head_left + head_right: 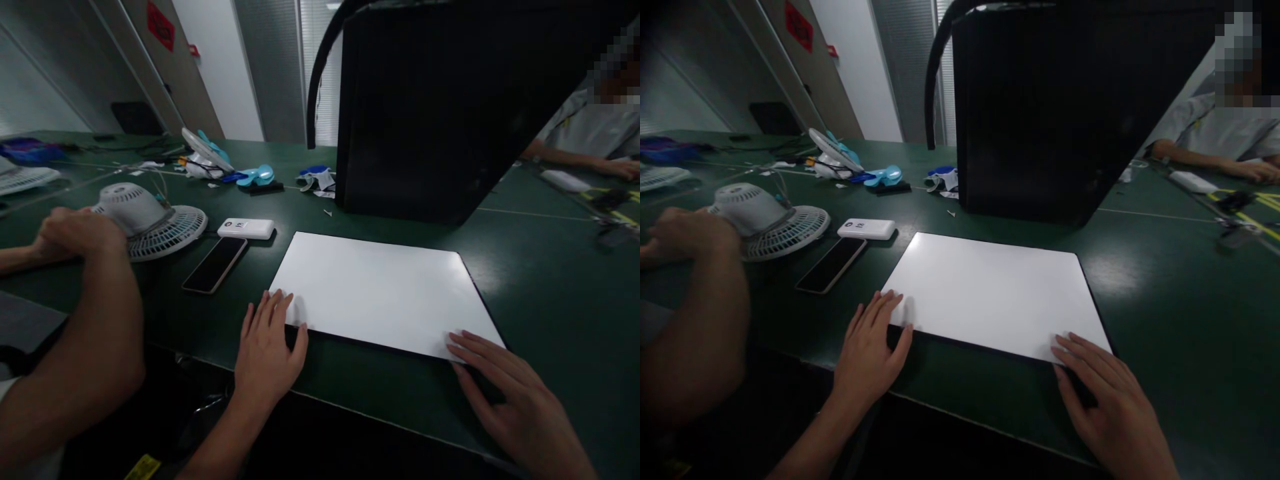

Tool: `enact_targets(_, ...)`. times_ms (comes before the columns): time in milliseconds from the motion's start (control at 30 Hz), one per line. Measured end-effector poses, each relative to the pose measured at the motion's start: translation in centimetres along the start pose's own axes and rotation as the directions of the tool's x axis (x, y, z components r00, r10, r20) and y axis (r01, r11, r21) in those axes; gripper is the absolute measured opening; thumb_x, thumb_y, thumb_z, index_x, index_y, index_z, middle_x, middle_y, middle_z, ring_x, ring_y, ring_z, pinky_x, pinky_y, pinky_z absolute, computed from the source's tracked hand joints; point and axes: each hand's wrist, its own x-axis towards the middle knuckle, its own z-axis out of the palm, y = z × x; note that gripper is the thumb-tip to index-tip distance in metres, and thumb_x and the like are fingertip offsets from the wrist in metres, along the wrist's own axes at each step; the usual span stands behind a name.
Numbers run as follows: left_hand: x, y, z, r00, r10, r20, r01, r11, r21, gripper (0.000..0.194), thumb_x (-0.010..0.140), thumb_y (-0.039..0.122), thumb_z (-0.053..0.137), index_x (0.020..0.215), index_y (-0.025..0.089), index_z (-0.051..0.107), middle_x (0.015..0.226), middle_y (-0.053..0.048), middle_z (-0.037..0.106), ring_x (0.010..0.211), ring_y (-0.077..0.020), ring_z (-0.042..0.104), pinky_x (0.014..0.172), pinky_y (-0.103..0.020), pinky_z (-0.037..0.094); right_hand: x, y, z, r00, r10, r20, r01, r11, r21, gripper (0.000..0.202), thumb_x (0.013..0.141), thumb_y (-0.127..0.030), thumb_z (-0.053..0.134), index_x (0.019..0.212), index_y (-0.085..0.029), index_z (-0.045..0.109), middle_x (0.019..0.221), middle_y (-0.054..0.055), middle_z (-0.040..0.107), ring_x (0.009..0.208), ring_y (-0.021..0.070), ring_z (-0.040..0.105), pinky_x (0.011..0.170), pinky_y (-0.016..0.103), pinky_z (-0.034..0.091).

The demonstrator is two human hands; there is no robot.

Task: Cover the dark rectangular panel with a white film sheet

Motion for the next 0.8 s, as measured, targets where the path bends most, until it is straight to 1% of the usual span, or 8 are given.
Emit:
enact_targets(133, -0.1, 0.0, 0.0, 1.0, 0.006, -0.013, -0.007, 1.0, -0.01, 0.049, 0.103, 0.036, 0.054, 0.148, 0.016, 0.057, 0.157, -0.018, 0.06, 0.155, -0.0384, 0.047, 0.128, -0.066, 0.035, -0.1, -0.1, 0.0, 1.0, 0.027, -0.014, -0.027, 0.999, -0.017, 0.035, 0.11, -0.042, 0.053, 0.141, -0.03, 0.062, 0.148, 0.0, 0.063, 0.134, 0.0224, 0.06, 0.11, 0.048, 0.051)
enact_targets(200, -0.2, 0.1, 0.0, 0.999, -0.004, -0.034, 0.004, 1.0, -0.008, 0.052, 0.102, 0.036, 0.055, 0.149, 0.016, 0.056, 0.158, -0.019, 0.058, 0.155, -0.0402, 0.046, 0.128, -0.066, 0.035, -0.2, -0.3, -0.2, 0.988, 0.129, -0.079, -0.135, 0.988, -0.072, 0.036, 0.109, -0.044, 0.052, 0.138, -0.027, 0.064, 0.145, 0.004, 0.065, 0.131, 0.0286, 0.063, 0.109, 0.054, 0.052)
enact_targets(267, -0.2, 0.2, 0.0, 0.997, -0.037, -0.061, 0.038, 0.999, 0.009, 0.056, 0.101, 0.038, 0.056, 0.152, 0.014, 0.054, 0.162, -0.022, 0.053, 0.156, -0.0445, 0.044, 0.128, -0.068, 0.035, -0.5, -0.6, -0.5, 0.936, 0.299, -0.185, -0.326, 0.935, -0.138, 0.042, 0.108, -0.047, 0.049, 0.137, -0.022, 0.067, 0.141, 0.012, 0.067, 0.129, 0.0357, 0.064, 0.109, 0.061, 0.052)
enact_targets(333, -0.3, 0.3, 0.0, 0.995, -0.071, -0.071, 0.073, 0.997, 0.026, 0.061, 0.101, 0.038, 0.056, 0.155, 0.011, 0.05, 0.164, -0.025, 0.048, 0.154, -0.0489, 0.043, 0.126, -0.071, 0.035, -0.9, -1.0, -0.8, 0.853, 0.464, -0.24, -0.508, 0.843, -0.176, 0.057, 0.107, -0.054, 0.046, 0.141, -0.012, 0.065, 0.141, 0.021, 0.065, 0.131, 0.0446, 0.061, 0.112, 0.068, 0.05)
enact_targets(433, -0.4, 0.5, 0.0, 0.994, -0.093, -0.06, 0.094, 0.995, 0.015, 0.065, 0.101, 0.039, 0.055, 0.158, 0.009, 0.045, 0.164, -0.027, 0.048, 0.152, -0.0495, 0.046, 0.125, -0.072, 0.035, -1.9, -1.6, -0.5, 0.774, 0.61, -0.169, -0.633, 0.753, -0.183, 0.086, 0.104, -0.067, 0.043, 0.15, 0.005, 0.053, 0.138, 0.036, 0.06, 0.131, 0.0551, 0.058, 0.108, 0.076, 0.05)
enact_targets(600, -0.3, 0.1, -0.3, 0.994, -0.092, -0.051, 0.086, 0.991, -0.103, 0.062, 0.1, 0.04, 0.057, 0.155, 0.012, 0.049, 0.159, -0.024, 0.052, 0.149, -0.0441, 0.05, 0.123, -0.065, 0.041, -2.7, -1.5, 1.3, 0.752, 0.648, -0.122, -0.658, 0.749, -0.077, 0.095, 0.101, -0.071, 0.051, 0.153, 0.008, 0.047, 0.14, 0.04, 0.058, 0.129, 0.0543, 0.06, 0.109, 0.076, 0.05)
enact_targets(700, -0.1, -0.4, -0.5, 0.993, -0.095, -0.076, 0.079, 0.978, -0.194, 0.056, 0.098, 0.038, 0.057, 0.15, 0.015, 0.054, 0.153, -0.021, 0.058, 0.143, -0.0401, 0.056, 0.12, -0.062, 0.046, -2.8, 0.1, 1.9, 0.678, 0.723, -0.131, -0.721, 0.689, 0.069, 0.092, 0.094, -0.077, 0.062, 0.142, 0.002, 0.063, 0.132, 0.035, 0.065, 0.122, 0.0546, 0.064, 0.104, 0.08, 0.051)
enact_targets(800, 0.1, -0.8, -0.7, 0.989, -0.097, -0.108, 0.065, 0.961, -0.27, 0.055, 0.096, 0.035, 0.058, 0.147, 0.015, 0.055, 0.144, -0.019, 0.064, 0.138, -0.0377, 0.059, 0.118, -0.06, 0.048, -3.1, 2.0, 1.6, 0.629, 0.766, -0.134, -0.704, 0.634, 0.32, 0.079, 0.097, -0.07, 0.065, 0.142, -0.006, 0.064, 0.131, 0.027, 0.069, 0.116, 0.0451, 0.071, 0.1, 0.066, 0.062)
